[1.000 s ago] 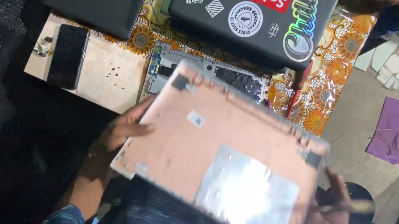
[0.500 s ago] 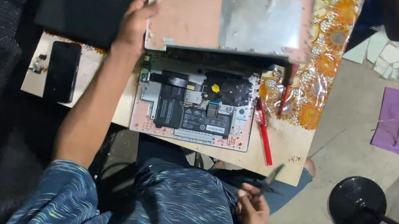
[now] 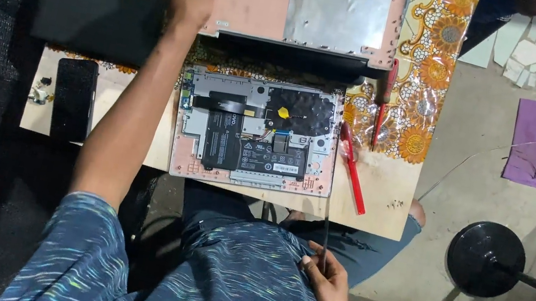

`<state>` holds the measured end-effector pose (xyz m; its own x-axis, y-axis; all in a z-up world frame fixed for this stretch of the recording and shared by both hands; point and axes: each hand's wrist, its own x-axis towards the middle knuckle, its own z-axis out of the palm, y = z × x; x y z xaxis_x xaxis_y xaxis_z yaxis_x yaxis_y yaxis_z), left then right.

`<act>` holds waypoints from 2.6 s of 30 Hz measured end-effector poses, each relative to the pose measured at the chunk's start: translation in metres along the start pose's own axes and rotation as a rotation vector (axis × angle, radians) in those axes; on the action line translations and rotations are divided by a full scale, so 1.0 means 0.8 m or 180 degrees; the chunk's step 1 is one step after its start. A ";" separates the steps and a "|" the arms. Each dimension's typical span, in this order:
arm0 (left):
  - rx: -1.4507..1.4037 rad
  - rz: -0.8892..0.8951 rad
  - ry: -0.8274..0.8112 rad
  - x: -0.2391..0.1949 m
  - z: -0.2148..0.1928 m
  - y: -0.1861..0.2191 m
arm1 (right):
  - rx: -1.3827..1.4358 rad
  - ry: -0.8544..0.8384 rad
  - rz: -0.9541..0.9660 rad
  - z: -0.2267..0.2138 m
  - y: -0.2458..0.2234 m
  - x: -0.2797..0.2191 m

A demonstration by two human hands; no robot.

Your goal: The person uses a red screwdriver to remove screws from the back of a disassembled laptop. They place the removed screws on the table and continue unscrewing various components of the laptop chassis.

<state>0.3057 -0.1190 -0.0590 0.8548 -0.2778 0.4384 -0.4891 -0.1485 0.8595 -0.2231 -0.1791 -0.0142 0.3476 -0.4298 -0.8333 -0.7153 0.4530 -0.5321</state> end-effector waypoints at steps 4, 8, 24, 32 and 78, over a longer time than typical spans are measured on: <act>0.0028 0.0092 -0.0066 0.006 0.006 -0.018 | 0.0079 -0.0047 0.0093 0.000 -0.009 -0.005; 0.0309 0.0292 0.0038 0.008 0.004 -0.031 | -0.0132 0.0001 0.0138 0.000 -0.013 -0.009; 0.0380 0.0431 0.0660 -0.084 -0.048 0.047 | -0.0115 0.0842 -0.2019 -0.043 0.005 0.031; 0.0241 -0.0860 0.0605 -0.239 -0.099 0.105 | -0.0426 0.1647 -0.2710 -0.078 -0.041 0.085; 0.1822 -0.1815 -0.0635 -0.318 -0.132 0.139 | -0.1674 0.1249 -0.3323 0.052 -0.086 0.089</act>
<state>0.0527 0.0354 -0.0473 0.9777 -0.1688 -0.1248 -0.0492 -0.7621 0.6456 -0.1239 -0.2080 -0.0434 0.7581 -0.6437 0.1048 -0.3924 -0.5786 -0.7150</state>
